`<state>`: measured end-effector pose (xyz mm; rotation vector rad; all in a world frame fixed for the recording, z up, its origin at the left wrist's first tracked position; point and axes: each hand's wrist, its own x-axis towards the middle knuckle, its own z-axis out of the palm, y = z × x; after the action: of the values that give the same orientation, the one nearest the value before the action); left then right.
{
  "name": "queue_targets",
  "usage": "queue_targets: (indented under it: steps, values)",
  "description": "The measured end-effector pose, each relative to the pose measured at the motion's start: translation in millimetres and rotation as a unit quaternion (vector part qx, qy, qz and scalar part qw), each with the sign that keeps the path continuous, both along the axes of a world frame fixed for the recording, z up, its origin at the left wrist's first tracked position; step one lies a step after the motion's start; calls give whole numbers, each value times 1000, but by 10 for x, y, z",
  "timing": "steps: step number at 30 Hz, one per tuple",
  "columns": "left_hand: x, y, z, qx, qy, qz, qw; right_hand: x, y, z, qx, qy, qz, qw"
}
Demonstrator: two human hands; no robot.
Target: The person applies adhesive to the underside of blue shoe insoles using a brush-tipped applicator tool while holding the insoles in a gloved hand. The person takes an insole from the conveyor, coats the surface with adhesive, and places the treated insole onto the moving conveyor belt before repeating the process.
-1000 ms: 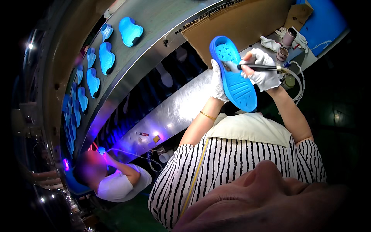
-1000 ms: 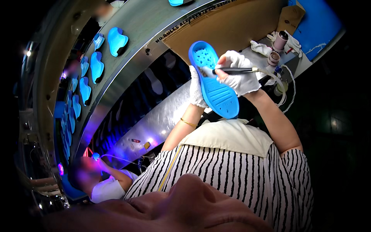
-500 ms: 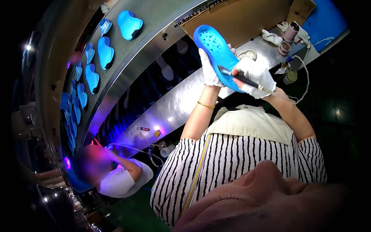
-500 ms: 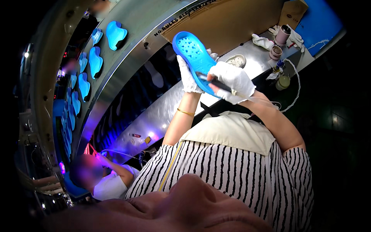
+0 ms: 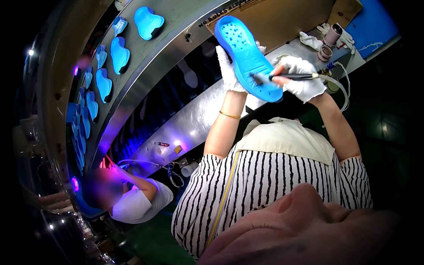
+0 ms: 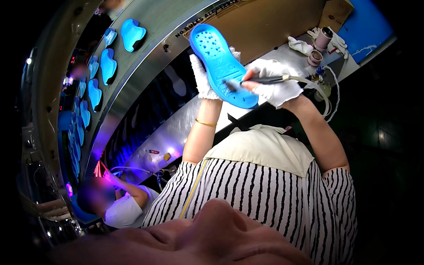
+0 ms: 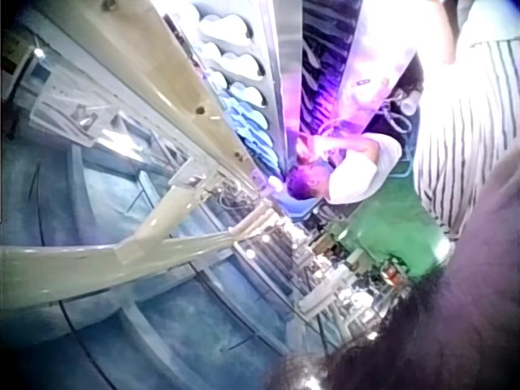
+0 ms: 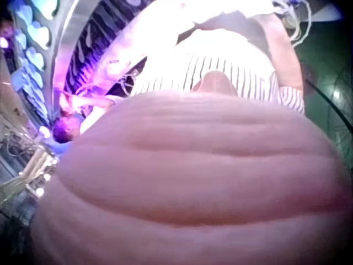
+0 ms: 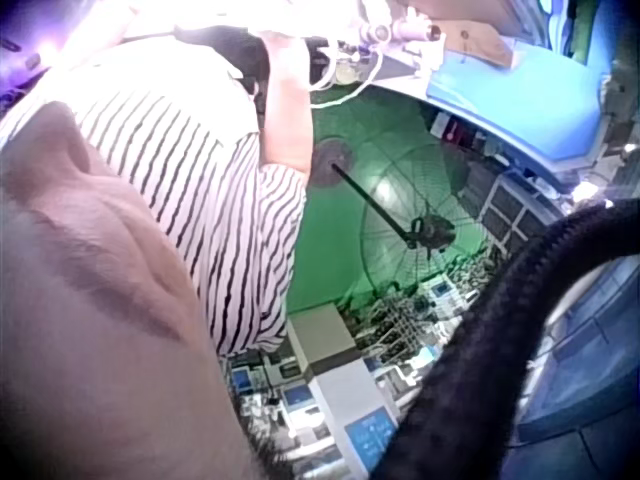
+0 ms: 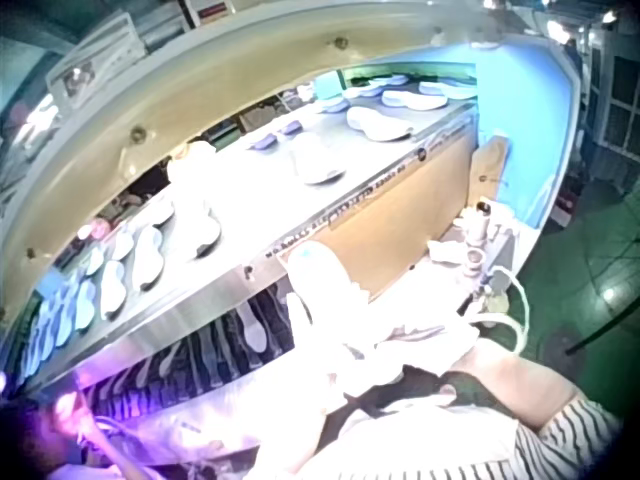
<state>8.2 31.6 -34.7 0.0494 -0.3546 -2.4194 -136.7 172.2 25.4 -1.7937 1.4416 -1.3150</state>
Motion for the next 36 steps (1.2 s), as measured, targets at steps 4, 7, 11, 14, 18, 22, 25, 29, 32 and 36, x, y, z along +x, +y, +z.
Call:
queue_targets:
  steps: [4,7,11,14,18,22,25,29,32,36]
  values:
    - [-59,460,326,-5,2,0,1000,-246,7,-45,21,-119,-47,992]
    - [-91,506,325,-72,2,-9,997,-159,36,-90,-35,-178,-24,983]
    - [-112,325,182,-133,-23,22,991,181,128,-109,-52,-121,55,990]
    - [-71,302,157,-157,-22,49,986,156,84,-180,29,-233,38,971]
    - [-181,363,266,-169,-10,71,983,147,91,-239,-84,-153,-28,984]
    - [-68,346,285,-106,9,35,994,277,146,-175,57,-256,43,964]
    - [-83,311,298,-146,-3,30,989,84,68,-250,46,-290,25,956]
    - [-52,296,340,-124,34,-15,992,155,169,-282,-1,-213,58,975]
    - [-36,269,318,-121,-6,-3,993,97,146,-177,43,-183,39,981]
    - [-48,227,320,-96,-1,-19,995,89,154,-256,-11,-170,30,985]
